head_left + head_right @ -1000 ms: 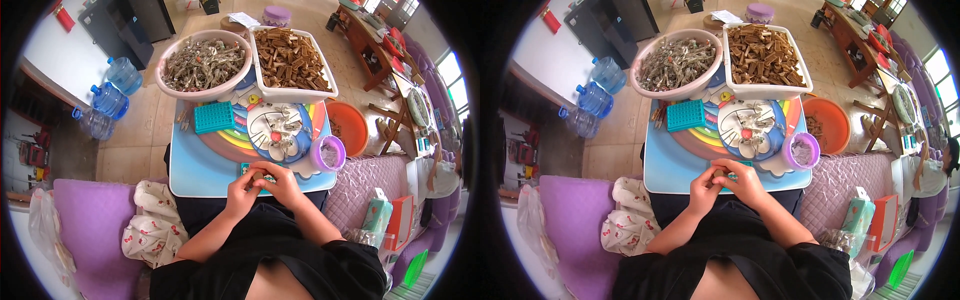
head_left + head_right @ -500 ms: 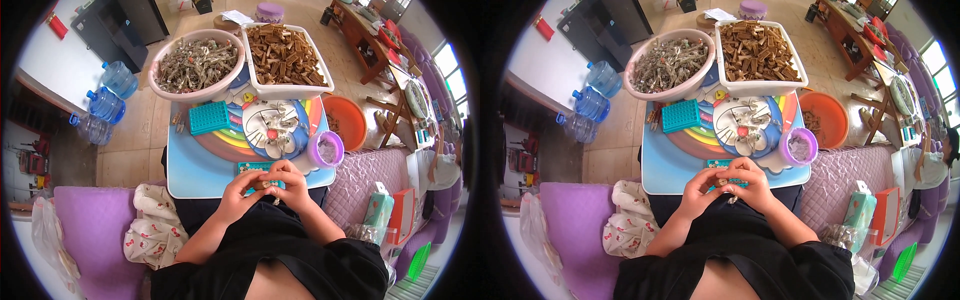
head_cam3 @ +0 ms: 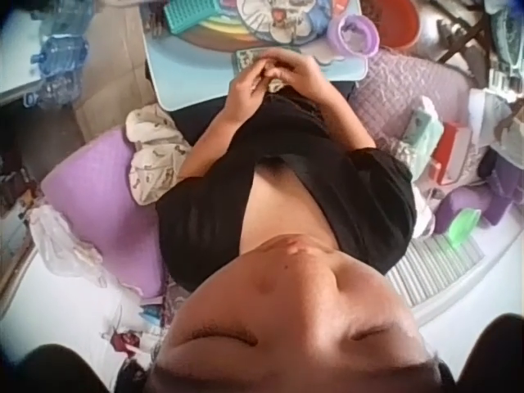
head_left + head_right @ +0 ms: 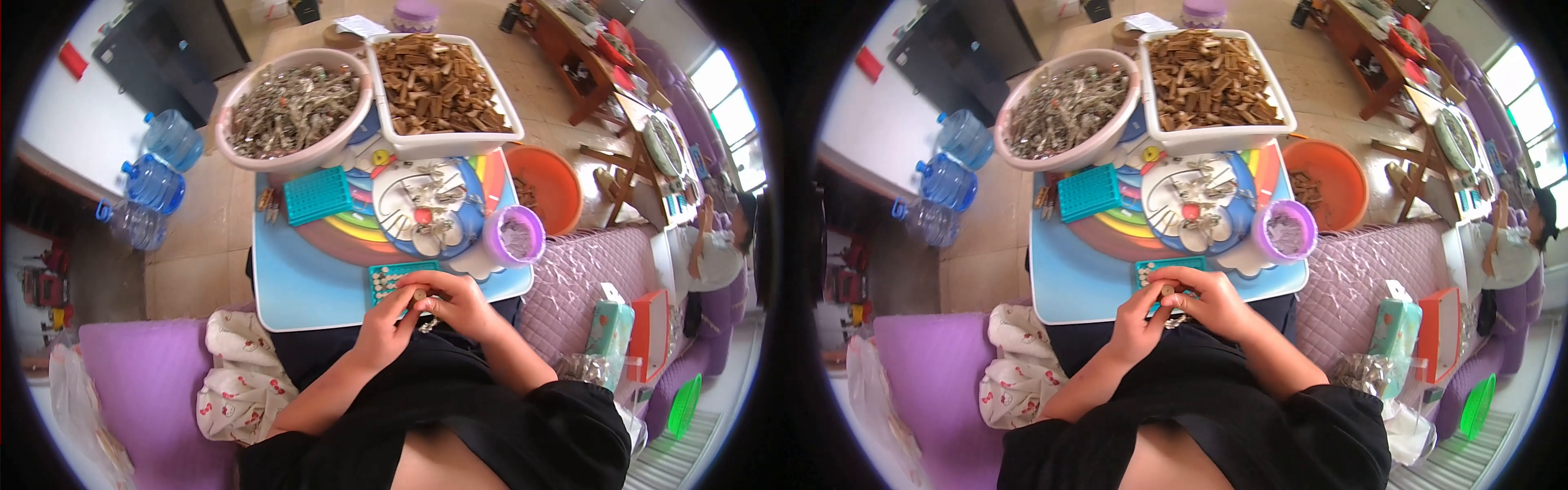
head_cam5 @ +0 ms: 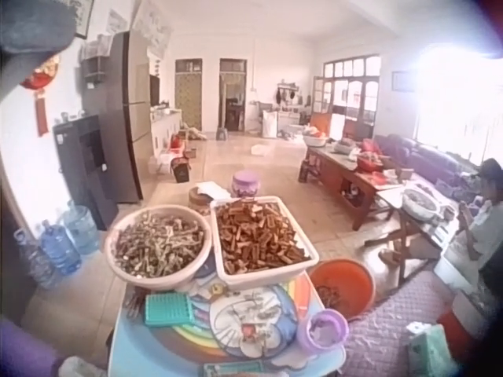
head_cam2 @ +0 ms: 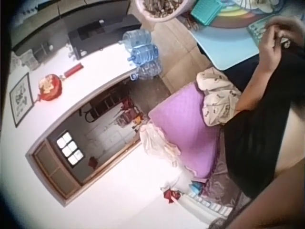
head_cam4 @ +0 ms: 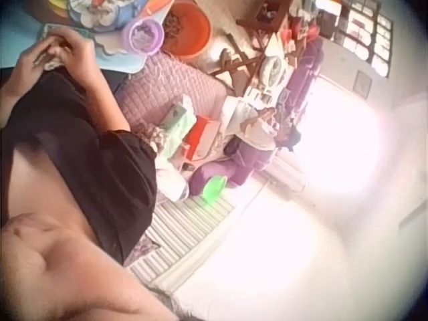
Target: The person assembles small devices by taking fuses from a container, inserting them into cylindrical tubes, and pressing plugs from a grid tray into the tubes by hand.
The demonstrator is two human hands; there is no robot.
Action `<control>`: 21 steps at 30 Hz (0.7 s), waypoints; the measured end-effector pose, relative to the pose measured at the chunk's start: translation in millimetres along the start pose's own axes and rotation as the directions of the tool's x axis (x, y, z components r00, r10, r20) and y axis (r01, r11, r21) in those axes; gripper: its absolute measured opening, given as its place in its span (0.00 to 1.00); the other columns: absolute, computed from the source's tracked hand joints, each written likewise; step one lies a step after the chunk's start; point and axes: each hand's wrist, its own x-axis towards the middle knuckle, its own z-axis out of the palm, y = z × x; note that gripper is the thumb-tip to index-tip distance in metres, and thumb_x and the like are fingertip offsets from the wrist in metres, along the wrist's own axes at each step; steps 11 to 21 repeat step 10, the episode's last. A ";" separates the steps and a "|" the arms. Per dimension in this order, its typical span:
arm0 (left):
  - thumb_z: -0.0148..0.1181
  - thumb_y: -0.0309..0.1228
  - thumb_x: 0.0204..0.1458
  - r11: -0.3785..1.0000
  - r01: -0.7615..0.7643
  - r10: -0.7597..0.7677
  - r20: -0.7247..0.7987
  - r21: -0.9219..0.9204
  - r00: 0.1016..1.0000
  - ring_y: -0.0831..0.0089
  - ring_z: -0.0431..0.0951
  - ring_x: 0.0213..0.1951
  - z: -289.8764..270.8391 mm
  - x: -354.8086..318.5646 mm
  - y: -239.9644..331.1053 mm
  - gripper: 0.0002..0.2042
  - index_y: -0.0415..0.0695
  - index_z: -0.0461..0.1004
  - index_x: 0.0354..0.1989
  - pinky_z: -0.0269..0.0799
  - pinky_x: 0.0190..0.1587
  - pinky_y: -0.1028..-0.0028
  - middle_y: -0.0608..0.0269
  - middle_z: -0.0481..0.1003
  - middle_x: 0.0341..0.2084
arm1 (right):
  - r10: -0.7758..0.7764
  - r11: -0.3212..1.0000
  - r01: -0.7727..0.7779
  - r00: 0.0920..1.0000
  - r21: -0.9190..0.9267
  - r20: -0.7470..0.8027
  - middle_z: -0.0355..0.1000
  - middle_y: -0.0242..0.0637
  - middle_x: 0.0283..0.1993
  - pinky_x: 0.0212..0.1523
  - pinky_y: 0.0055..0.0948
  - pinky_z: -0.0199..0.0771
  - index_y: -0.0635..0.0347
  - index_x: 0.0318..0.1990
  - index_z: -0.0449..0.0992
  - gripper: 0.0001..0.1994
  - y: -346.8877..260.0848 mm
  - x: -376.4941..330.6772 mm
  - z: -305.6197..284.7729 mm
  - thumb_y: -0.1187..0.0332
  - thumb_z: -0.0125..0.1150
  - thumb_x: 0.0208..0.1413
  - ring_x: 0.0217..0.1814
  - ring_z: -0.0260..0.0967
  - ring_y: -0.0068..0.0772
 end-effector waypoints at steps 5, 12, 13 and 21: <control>0.54 0.23 0.53 0.850 0.385 -0.304 0.262 -0.359 0.916 0.80 0.73 0.38 -8.9 -16.2 -6.8 0.07 0.39 0.68 0.39 0.68 0.39 0.79 0.64 0.73 0.32 | -0.122 0.860 -0.093 0.917 -0.502 -0.380 0.74 0.40 0.33 0.37 0.27 0.72 0.65 0.37 0.77 0.10 18.8 2.1 -90.1 0.78 0.60 0.45 0.34 0.73 0.32; 0.57 0.26 0.51 0.880 0.388 -0.259 0.409 -0.275 0.875 0.81 0.73 0.34 -34.9 -21.8 -28.6 0.12 0.42 0.67 0.44 0.66 0.37 0.82 0.66 0.72 0.28 | 0.034 0.657 -0.335 0.908 -0.676 -0.418 0.73 0.49 0.37 0.40 0.38 0.71 0.62 0.35 0.78 0.10 52.6 -3.4 -144.6 0.72 0.61 0.43 0.39 0.72 0.47; 0.57 0.26 0.51 0.880 0.388 -0.259 0.409 -0.275 0.875 0.81 0.73 0.34 -34.9 -21.8 -28.6 0.12 0.42 0.67 0.44 0.66 0.37 0.82 0.66 0.72 0.28 | 0.034 0.657 -0.335 0.908 -0.676 -0.418 0.73 0.49 0.37 0.40 0.38 0.71 0.62 0.35 0.78 0.10 52.6 -3.4 -144.6 0.72 0.61 0.43 0.39 0.72 0.47; 0.57 0.26 0.51 0.880 0.388 -0.259 0.409 -0.275 0.875 0.81 0.73 0.34 -34.9 -21.8 -28.6 0.12 0.42 0.67 0.44 0.66 0.37 0.82 0.66 0.72 0.28 | 0.034 0.657 -0.335 0.908 -0.676 -0.418 0.73 0.49 0.37 0.40 0.38 0.71 0.62 0.35 0.78 0.10 52.6 -3.4 -144.6 0.72 0.61 0.43 0.39 0.72 0.47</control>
